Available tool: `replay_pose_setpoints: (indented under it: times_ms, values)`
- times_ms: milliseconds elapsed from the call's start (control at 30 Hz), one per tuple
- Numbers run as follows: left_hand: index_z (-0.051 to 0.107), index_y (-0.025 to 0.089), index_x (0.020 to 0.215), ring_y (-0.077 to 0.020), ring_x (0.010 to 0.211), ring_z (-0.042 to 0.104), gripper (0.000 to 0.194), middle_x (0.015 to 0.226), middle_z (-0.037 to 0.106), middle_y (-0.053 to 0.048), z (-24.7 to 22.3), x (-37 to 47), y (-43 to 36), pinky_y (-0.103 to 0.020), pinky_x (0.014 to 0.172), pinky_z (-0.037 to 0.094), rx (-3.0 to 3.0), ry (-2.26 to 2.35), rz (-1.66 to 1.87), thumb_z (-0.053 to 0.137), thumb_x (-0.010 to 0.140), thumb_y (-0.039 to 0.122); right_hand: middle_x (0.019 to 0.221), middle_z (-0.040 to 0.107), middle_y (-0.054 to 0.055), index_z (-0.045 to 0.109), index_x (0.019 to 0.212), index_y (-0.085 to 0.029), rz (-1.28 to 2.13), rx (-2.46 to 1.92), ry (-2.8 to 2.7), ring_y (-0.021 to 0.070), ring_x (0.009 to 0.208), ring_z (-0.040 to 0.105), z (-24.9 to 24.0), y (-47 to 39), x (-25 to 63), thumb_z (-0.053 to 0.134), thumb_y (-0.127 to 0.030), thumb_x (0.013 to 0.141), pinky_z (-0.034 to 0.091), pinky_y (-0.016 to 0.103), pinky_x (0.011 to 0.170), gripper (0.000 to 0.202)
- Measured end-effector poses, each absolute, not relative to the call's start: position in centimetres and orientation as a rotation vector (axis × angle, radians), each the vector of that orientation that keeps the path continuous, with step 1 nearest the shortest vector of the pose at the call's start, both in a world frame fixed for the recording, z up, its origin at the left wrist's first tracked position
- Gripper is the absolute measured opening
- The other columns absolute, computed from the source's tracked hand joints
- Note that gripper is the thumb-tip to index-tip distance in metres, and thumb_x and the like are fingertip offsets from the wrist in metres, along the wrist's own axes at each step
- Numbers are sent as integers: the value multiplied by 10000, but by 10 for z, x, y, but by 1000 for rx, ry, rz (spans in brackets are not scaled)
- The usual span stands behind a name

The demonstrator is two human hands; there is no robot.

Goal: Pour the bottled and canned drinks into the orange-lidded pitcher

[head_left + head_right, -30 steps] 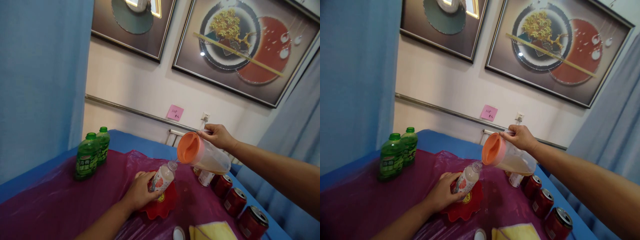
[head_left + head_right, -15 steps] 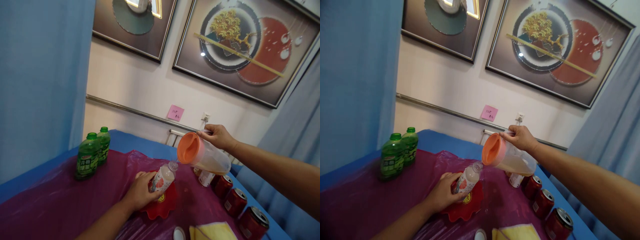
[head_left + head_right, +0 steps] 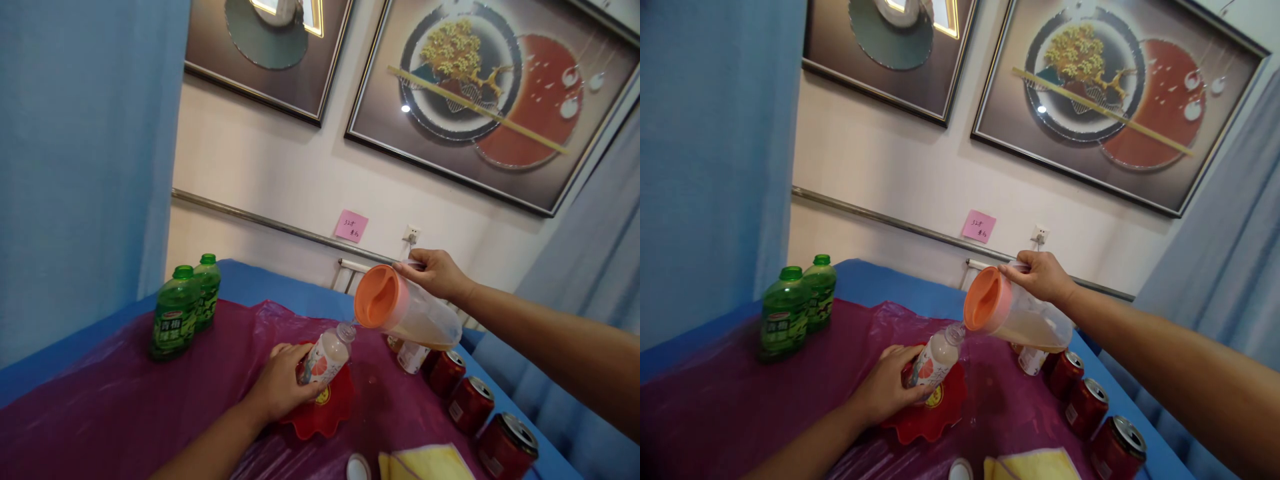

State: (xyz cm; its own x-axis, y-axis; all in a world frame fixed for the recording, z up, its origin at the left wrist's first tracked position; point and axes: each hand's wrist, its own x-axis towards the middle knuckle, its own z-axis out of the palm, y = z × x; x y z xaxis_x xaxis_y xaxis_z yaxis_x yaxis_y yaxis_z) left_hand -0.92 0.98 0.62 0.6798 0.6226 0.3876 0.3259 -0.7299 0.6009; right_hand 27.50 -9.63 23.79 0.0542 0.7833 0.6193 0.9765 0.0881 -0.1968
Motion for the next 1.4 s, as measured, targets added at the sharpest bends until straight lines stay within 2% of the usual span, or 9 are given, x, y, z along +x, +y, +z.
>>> replay_pose_setpoints:
  times_ms: [167,633,967,1200,1400]
  values:
    - [671,259,1148,-293,1053,640,471,1190,739,-32,6,-9,9,-445,1049,337,2410,738,815,764,710,406,525,277,-69,319,553,-245,-442,-1732,-1773,100,516,281,238,-98,274,596,-661,803,222,256,473,559]
    - [664,260,1165,-286,1042,636,488,1176,739,-37,5,-10,10,-463,1067,324,2399,739,803,762,710,405,524,277,-69,325,550,-246,-448,-1714,-1775,102,516,280,238,-98,274,594,-650,809,222,260,474,550]
    - [668,259,1160,-297,1043,640,502,1170,742,-51,4,-9,11,-464,1051,357,2415,750,818,762,703,443,517,278,-66,315,548,-242,-446,-1709,-1777,98,505,279,240,-99,272,573,-738,800,218,249,467,613]
    - [681,253,1107,-280,1019,641,441,1150,744,-35,10,-10,8,-434,1031,365,2425,750,802,754,705,418,520,280,-65,322,542,-245,-458,-1727,-1782,101,511,280,241,-99,271,575,-709,800,219,256,473,588]
    - [681,260,1091,-284,1019,643,424,1139,748,-27,10,-10,7,-434,1024,365,2423,741,807,754,706,424,522,278,-65,332,543,-246,-448,-1737,-1776,106,520,273,240,-98,271,563,-745,790,223,261,475,603]
